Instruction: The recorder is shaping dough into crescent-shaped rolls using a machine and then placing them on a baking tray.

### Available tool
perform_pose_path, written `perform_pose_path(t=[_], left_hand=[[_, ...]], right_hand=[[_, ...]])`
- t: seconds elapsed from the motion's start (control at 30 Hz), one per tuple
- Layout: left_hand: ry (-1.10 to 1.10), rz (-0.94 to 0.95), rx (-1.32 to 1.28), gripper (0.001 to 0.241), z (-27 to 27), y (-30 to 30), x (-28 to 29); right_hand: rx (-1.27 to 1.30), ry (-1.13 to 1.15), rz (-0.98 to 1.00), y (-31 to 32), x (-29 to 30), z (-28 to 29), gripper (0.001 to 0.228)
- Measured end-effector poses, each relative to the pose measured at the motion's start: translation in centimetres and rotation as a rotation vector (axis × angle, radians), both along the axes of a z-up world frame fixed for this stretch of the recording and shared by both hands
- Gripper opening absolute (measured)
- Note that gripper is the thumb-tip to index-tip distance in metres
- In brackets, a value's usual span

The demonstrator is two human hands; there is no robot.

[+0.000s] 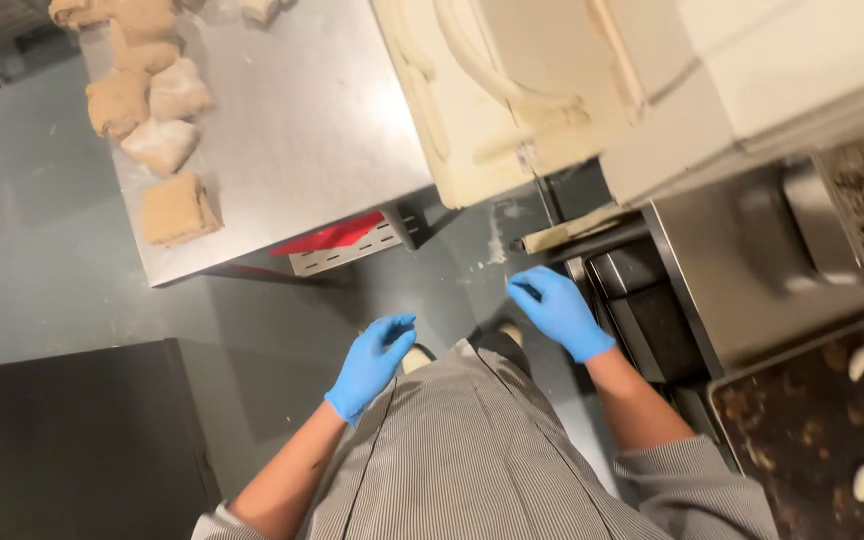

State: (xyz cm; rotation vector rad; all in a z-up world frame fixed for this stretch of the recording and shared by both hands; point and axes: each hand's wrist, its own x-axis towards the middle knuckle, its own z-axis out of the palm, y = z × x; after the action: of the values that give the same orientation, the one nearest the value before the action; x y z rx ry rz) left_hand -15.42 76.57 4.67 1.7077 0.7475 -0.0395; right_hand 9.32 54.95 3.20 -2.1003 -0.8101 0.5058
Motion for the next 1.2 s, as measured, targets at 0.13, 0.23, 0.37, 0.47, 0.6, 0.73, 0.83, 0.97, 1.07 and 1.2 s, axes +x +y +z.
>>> perform_pose_path(t=[0.13,0.23,0.37,0.47,0.6,0.73,0.83,0.97,1.07,1.2], left_hand=[[0.073,0.06,0.01,0.038,-1.1,4.8,1.9],[0.056,0.147,0.002,0.038,-3.7,7.6,4.2],[0.044,0.256,0.038,0.038,-4.0,11.0,8.2],[0.059,0.363,-0.062,0.038,-1.9,13.3,11.5],[0.048,0.449,-0.032,0.037,-1.9,14.7,13.1],[-0.013,0.523,-0.125,0.037,-2.2,16.4,13.9],[0.038,0.485,-0.166,0.038,-1.9,17.9,13.8],[0.033,0.421,-0.193,0.04,-3.6,20.9,14.1],[0.023,0.321,-0.045,0.04,-1.8,23.8,15.1],[-0.051,0.27,0.055,0.04,-2.3,27.0,13.8]], right_hand=[[0.01,-0.068,0.124,8.3,8.2,-5.9,0.022],[-0.043,-0.073,0.092,15.8,16.3,-11.8,0.027],[0.24,0.586,-0.114,26.7,23.1,-21.2,0.038],[0.124,0.684,-0.297,32.4,22.3,-26.7,0.035],[-0.123,0.749,-0.301,35.9,23.3,-23.6,0.034],[-0.132,0.655,-0.206,36.3,25.4,-26.0,0.03],[-0.003,0.987,-0.368,35.8,26.2,-24.0,0.023],[-0.27,1.295,-0.325,37.1,28.4,-26.4,0.041],[-0.321,0.806,-0.146,39.0,26.9,-19.3,0.026],[-0.169,1.16,-0.186,38.8,25.9,-10.7,0.028]])
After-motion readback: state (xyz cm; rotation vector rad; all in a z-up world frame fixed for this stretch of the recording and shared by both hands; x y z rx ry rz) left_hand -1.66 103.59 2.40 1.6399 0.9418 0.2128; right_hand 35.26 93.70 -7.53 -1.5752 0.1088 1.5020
